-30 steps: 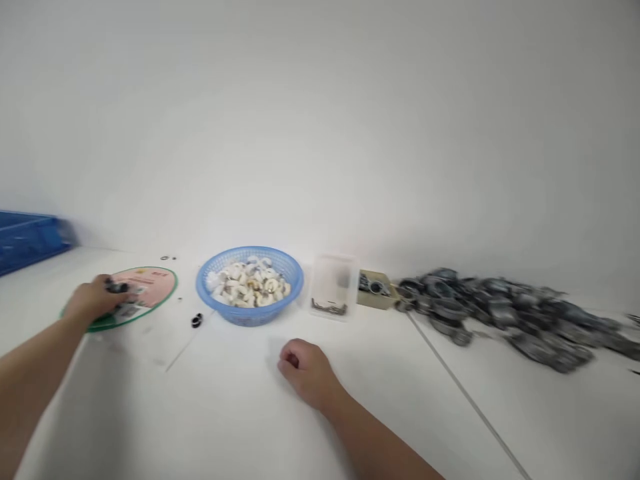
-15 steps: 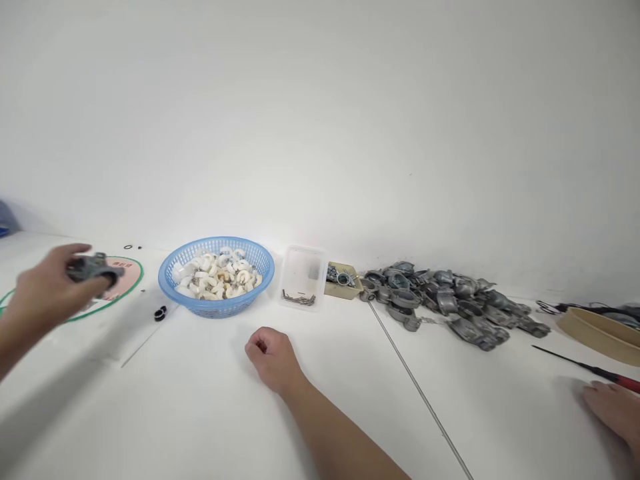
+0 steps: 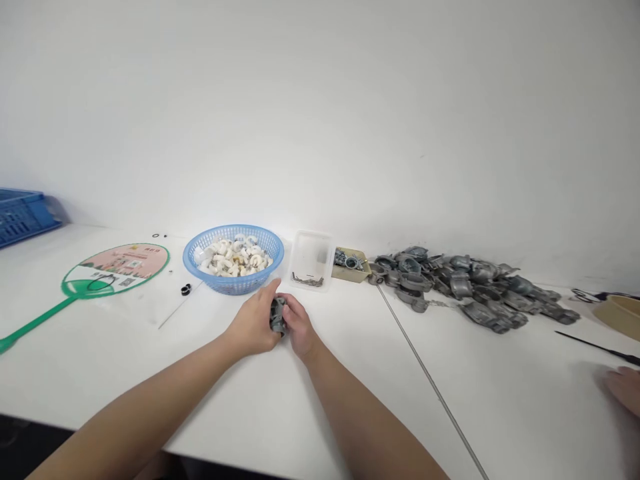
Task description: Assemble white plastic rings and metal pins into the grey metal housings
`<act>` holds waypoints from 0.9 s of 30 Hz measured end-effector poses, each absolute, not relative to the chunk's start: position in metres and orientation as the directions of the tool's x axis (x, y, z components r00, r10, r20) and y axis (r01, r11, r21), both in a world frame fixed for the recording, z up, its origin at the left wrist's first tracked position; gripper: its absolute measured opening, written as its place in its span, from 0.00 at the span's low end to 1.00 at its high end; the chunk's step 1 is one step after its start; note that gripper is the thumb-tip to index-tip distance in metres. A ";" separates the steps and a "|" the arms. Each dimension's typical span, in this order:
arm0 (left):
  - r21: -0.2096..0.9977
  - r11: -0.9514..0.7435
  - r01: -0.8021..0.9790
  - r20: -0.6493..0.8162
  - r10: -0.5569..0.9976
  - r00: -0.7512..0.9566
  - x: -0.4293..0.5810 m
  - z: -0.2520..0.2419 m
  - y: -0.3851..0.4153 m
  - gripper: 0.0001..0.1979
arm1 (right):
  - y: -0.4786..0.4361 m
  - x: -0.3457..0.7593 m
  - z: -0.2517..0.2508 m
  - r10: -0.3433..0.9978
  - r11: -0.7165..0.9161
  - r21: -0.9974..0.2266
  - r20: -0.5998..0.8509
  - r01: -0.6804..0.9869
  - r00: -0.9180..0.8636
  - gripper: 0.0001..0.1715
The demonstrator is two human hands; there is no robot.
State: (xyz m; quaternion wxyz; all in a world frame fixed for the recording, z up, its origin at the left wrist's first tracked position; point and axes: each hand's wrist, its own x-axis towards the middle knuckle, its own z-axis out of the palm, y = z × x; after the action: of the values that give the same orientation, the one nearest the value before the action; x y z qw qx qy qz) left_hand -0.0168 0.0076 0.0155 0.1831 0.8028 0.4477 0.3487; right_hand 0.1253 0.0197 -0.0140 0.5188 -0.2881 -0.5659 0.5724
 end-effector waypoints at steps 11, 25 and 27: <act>0.731 -0.490 0.475 0.466 0.867 0.177 -0.015 -0.009 0.020 0.47 | 0.028 0.128 -0.011 0.975 -0.027 -0.887 0.077 -0.462 -0.206 0.24; 0.935 -0.347 0.068 0.311 0.900 0.305 -0.039 -0.015 0.034 0.23 | 0.034 0.132 -0.015 0.874 0.217 -0.975 0.219 -0.055 -0.435 0.44; 0.956 -0.290 0.039 0.261 0.907 0.331 -0.042 -0.017 0.037 0.23 | 0.036 0.135 -0.016 0.842 0.314 -0.945 0.233 0.090 -0.486 0.48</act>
State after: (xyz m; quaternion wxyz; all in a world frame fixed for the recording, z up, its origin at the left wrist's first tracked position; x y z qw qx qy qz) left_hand -0.0425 0.0370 -0.0170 0.4769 0.6617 0.3573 0.4550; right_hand 0.1347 0.0356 -0.0156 0.3869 -0.3272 -0.7121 0.4860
